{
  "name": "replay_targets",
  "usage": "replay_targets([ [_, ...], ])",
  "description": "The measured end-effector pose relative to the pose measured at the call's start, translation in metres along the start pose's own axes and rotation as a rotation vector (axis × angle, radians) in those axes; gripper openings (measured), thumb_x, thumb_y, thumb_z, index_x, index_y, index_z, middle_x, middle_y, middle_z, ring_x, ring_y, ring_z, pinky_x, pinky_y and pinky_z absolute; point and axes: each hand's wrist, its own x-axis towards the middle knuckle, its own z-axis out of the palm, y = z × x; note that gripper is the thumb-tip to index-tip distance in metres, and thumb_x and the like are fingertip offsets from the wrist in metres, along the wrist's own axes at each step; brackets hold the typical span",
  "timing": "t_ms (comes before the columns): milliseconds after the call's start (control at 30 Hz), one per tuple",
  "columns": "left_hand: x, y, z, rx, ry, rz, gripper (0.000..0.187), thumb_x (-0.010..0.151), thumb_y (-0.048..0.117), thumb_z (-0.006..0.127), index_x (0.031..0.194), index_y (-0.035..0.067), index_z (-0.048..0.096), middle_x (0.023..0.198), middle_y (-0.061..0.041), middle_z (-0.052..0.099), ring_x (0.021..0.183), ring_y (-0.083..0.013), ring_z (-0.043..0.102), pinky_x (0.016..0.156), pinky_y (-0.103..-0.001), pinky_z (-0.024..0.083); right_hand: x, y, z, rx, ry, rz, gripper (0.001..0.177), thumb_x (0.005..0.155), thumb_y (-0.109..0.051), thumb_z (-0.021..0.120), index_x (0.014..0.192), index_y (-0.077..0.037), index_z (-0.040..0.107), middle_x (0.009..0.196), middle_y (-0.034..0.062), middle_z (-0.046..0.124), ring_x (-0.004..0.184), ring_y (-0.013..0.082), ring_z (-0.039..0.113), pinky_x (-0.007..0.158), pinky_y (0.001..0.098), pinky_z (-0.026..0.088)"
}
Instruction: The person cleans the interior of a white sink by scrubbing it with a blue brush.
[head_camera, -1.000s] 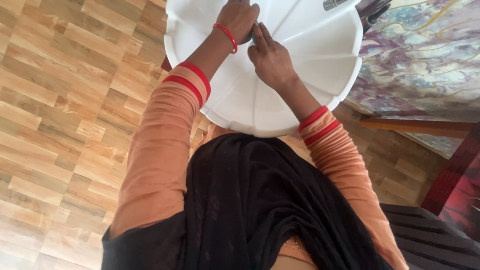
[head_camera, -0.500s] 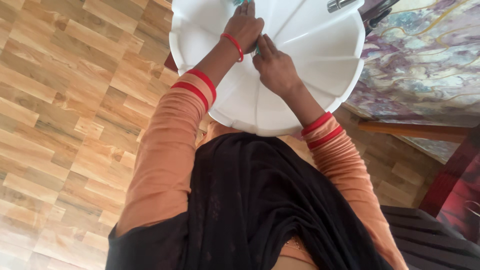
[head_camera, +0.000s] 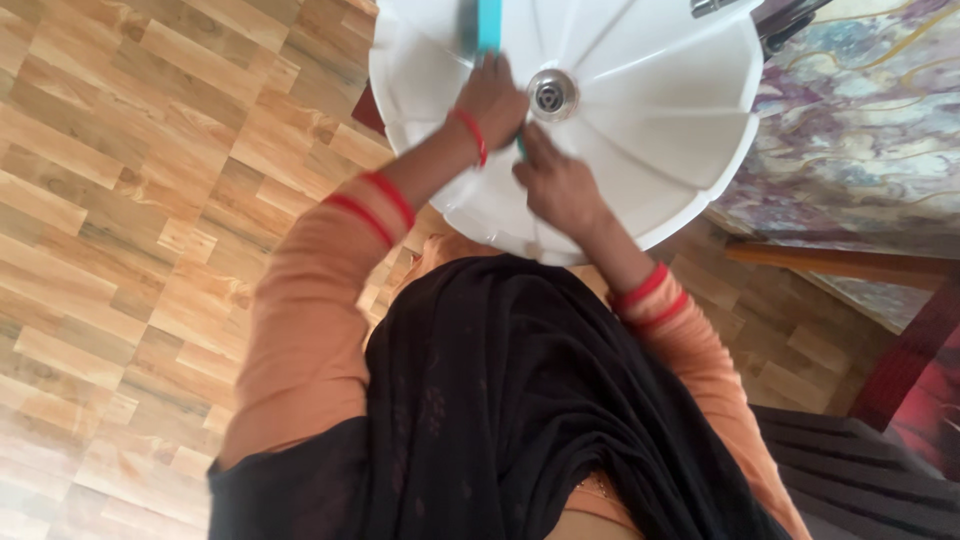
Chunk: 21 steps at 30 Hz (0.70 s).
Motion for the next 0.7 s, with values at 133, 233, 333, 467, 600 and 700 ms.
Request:
replay_targets([
  [133, 0.034, -0.013, 0.0, 0.098, 0.269, 0.022, 0.029, 0.079, 0.023, 0.066, 0.093, 0.002, 0.079, 0.126, -0.04, 0.06, 0.121, -0.0514, 0.055, 0.096, -0.054, 0.042, 0.024, 0.003, -0.002, -0.012, 0.065, 0.053, 0.01, 0.078, 0.005, 0.064, 0.079, -0.005, 0.064, 0.145, 0.0314, 0.056, 0.127, 0.0368, 0.065, 0.077, 0.0415, 0.06],
  [233, 0.002, 0.001, -0.02, 0.021, -0.035, 0.064, 0.026, 0.092, 0.021, 0.064, 0.101, 0.001, 0.078, 0.109, -0.028, 0.073, 0.123, -0.0474, 0.058, 0.114, -0.059, 0.037, 0.007, -0.017, -0.019, 0.14, 0.029, 0.121, 0.014, 0.079, 0.007, 0.063, 0.08, -0.007, 0.066, 0.146, 0.0296, 0.058, 0.114, 0.0354, 0.068, 0.081, 0.0429, 0.061],
  [333, -0.06, 0.024, -0.041, -0.064, -0.178, 0.038, 0.024, 0.086, 0.019, 0.067, 0.098, 0.002, 0.079, 0.107, -0.029, 0.072, 0.122, -0.0492, 0.057, 0.105, -0.06, 0.042, -0.017, -0.058, -0.036, 0.2, 0.054, 0.076, 0.016, 0.077, 0.008, 0.061, 0.079, -0.007, 0.066, 0.142, 0.029, 0.059, 0.118, 0.0376, 0.068, 0.085, 0.0427, 0.062],
  [467, -0.074, 0.011, -0.042, -0.031, -0.062, 0.069, 0.024, 0.079, 0.019, 0.071, 0.093, 0.0, 0.079, 0.114, -0.042, 0.064, 0.122, -0.0559, 0.053, 0.104, -0.059, 0.042, -0.008, -0.074, -0.038, 0.17, 0.074, 0.03, 0.012, 0.078, 0.008, 0.063, 0.08, -0.004, 0.065, 0.136, 0.0323, 0.061, 0.124, 0.0398, 0.067, 0.077, 0.0422, 0.061],
  [600, -0.034, -0.034, -0.029, -0.101, 0.203, 0.127, 0.022, 0.078, 0.014, 0.072, 0.091, -0.003, 0.076, 0.131, -0.046, 0.053, 0.126, -0.059, 0.05, 0.103, -0.055, 0.044, 0.032, -0.058, -0.011, -0.037, 0.109, 0.06, 0.008, 0.079, 0.004, 0.064, 0.077, -0.001, 0.059, 0.138, 0.0329, 0.059, 0.127, 0.0387, 0.066, 0.08, 0.0403, 0.063],
  [700, -0.023, -0.031, -0.025, -0.021, 0.192, 0.126, 0.019, 0.078, 0.014, 0.071, 0.088, -0.003, 0.075, 0.133, -0.047, 0.051, 0.127, -0.0578, 0.05, 0.105, -0.054, 0.045, 0.033, -0.061, -0.006, -0.02, 0.134, 0.095, 0.008, 0.081, 0.003, 0.064, 0.078, -0.002, 0.058, 0.138, 0.0321, 0.058, 0.127, 0.0385, 0.065, 0.08, 0.0405, 0.063],
])
